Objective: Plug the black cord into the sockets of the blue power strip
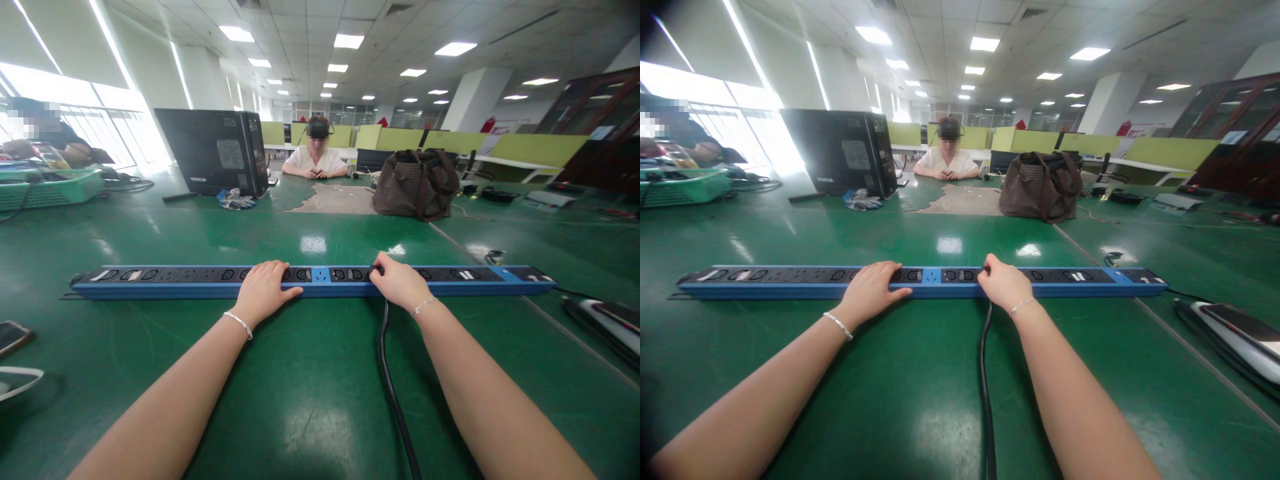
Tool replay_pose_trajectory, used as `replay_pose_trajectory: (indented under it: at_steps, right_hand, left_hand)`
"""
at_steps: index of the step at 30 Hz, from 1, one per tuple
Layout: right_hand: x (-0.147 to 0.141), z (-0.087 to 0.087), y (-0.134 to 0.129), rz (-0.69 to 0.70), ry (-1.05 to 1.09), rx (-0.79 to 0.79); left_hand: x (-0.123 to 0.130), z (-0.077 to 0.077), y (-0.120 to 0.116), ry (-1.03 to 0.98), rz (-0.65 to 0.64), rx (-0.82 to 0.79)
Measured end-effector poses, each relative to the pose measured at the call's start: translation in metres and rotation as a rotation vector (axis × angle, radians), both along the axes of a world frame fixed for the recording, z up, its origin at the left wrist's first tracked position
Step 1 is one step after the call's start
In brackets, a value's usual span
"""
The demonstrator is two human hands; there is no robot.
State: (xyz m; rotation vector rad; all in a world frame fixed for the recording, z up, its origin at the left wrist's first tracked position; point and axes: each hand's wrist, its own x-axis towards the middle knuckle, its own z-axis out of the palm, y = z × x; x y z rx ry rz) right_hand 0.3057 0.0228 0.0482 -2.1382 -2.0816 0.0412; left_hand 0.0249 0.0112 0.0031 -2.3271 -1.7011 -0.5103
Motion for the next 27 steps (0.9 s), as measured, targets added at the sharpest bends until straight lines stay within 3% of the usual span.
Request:
replay_pose_trajectory:
  at_steps: [5, 18, 27]
  right_hand:
    - [0.000, -0.005, -0.005, -0.013, 0.058, 0.045]
    - [0.009, -0.029, 0.002, -0.023, 0.569, 0.204]
    - [0.010, -0.032, 0.004, -0.018, 0.637, 0.248]
  left_hand:
    - [0.002, -0.002, -0.001, 0.018, 0.005, 0.023]
    - [0.004, 0.001, -0.002, 0.003, 0.011, -0.016]
    - [0.004, 0.002, -0.002, 0.002, 0.014, -0.024]
